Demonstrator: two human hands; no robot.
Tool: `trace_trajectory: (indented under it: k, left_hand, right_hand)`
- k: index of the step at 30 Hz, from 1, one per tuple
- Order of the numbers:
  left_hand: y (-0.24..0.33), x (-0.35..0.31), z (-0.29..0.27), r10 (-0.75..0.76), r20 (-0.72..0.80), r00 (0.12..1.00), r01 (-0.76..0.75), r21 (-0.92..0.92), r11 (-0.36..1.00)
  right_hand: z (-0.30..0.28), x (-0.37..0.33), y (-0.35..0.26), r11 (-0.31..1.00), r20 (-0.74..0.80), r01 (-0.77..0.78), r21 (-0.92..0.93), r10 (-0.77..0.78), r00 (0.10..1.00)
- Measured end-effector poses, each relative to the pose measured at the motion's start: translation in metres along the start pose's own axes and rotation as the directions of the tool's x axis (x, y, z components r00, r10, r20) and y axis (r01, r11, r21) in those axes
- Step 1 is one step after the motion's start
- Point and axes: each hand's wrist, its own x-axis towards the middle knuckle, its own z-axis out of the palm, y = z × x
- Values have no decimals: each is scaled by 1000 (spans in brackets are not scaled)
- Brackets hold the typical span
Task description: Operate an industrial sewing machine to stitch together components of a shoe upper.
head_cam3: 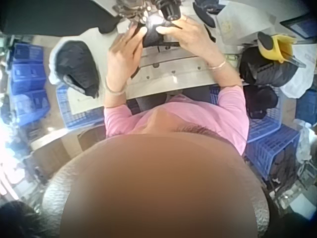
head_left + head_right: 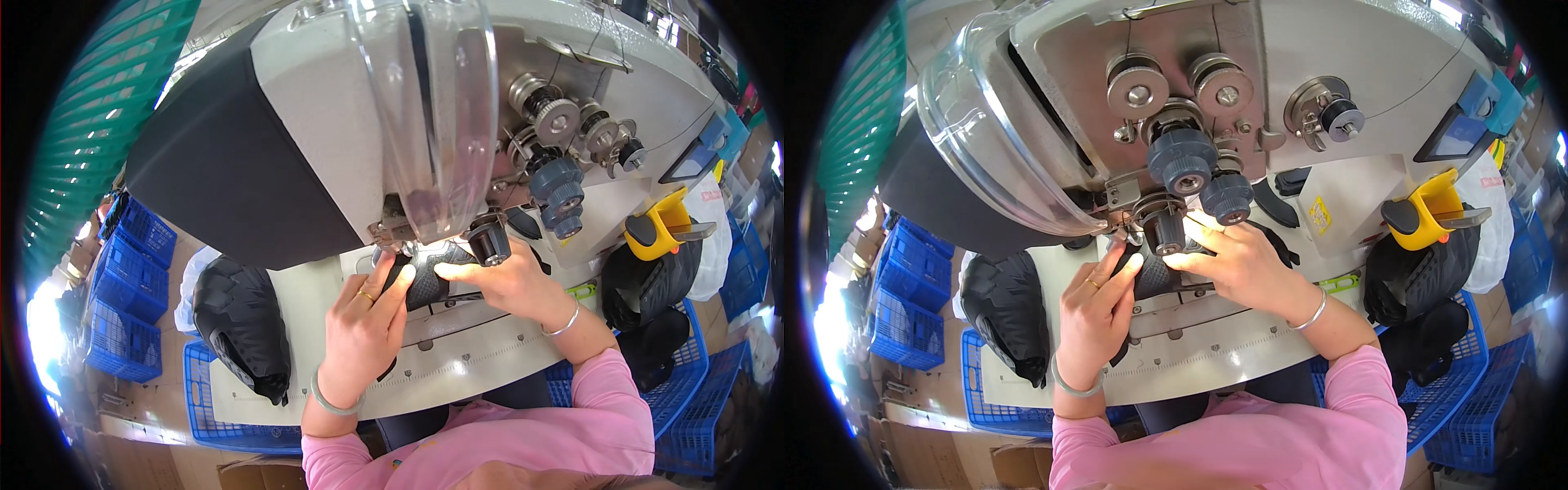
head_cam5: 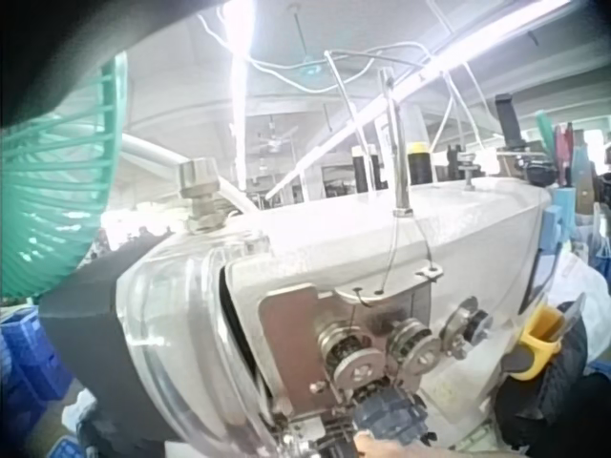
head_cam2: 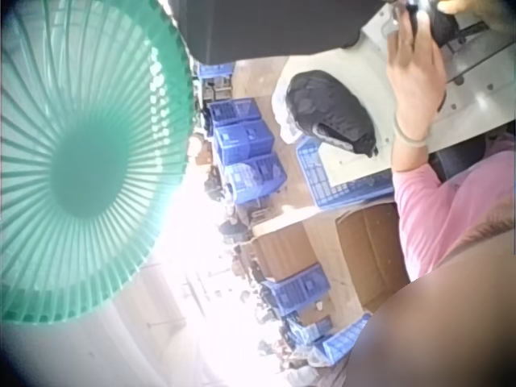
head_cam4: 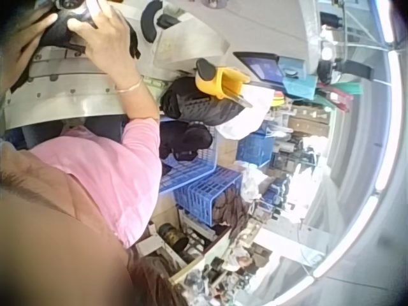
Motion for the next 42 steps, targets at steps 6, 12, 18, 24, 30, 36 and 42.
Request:
trace_trajectory:
  k: [6, 12, 18, 24, 30, 36, 42]
  left_hand:
    - [0, 4, 4, -51, -9, 999, 51, -26, 998]
    - [-2, 2, 5, -42, -36, 998, 42, 23, 999]
    - [-2, 11, 5, -154, -68, 986, 141, -161, 977]
    - [-4, 9, 0, -242, -21, 970, 229, -254, 940]
    - [-9, 6, 1, -78, -59, 995, 68, -164, 984]
    - [-7, 6, 6, -37, -86, 996, 31, -68, 997]
    - [-6, 3, 8, -34, -80, 996, 32, -20, 999]
  right_hand:
    - [-5, 2, 1, 992, -9, 37, -123, -38, 999]
    - [3, -5, -48, 974, -45, -83, -212, 75, 996]
    - [30, -18, -34, 972, -8, -146, -185, 147, 989]
    - [28, -15, -31, 977, -34, -114, -182, 110, 993]
    - [25, -13, -29, 978, -27, -118, -174, 115, 993]
    - [22, -10, -22, 979, -37, -92, -184, 86, 996]
    - [16, -6, -21, 982, 9, -112, -155, 115, 993]
